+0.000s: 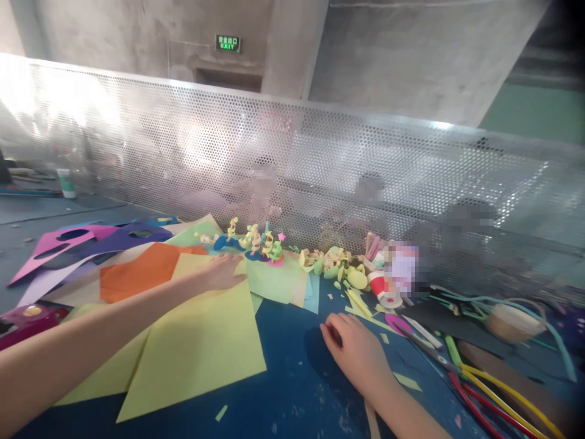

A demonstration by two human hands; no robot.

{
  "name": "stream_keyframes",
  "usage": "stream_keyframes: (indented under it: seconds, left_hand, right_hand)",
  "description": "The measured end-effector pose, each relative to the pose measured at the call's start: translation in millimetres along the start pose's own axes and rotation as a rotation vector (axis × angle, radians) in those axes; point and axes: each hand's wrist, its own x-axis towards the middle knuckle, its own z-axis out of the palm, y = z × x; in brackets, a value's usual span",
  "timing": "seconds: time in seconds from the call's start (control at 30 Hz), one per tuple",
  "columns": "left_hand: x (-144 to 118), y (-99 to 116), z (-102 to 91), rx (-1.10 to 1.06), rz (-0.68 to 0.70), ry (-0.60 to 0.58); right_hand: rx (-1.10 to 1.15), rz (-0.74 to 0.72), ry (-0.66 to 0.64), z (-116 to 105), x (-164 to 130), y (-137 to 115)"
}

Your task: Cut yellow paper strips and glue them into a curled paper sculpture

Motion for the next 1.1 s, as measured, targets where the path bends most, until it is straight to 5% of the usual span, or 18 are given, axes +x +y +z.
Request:
stream_keyframes:
  seconds: [0.27, 0.6, 0.77, 0.97, 1.1]
  left_hand:
    - [-31, 28, -29.5, 0.070, 0.101, -0.189]
    - [-42, 88, -47.0, -0.105, 0.293, -0.187]
    - [-31, 112, -62.0, -0.314, 0.388, -0.059]
    - [-30, 120, -53.7, -0.373, 0.298, 0.117]
    - [-31, 118, -44.8, -0.333, 0.297, 0.169]
  right_hand:
    - [0.004, -0.013, 0.004, 0, 0, 0]
    - [0.028, 0.002, -0.008, -2, -1, 0]
    - [0.351, 0.051, 0.044, -13, -1, -6]
    - [0.930, 0.042, -0.175, -36, -5, -33]
    - [1.040, 0.029, -0.262, -37, -9, -45]
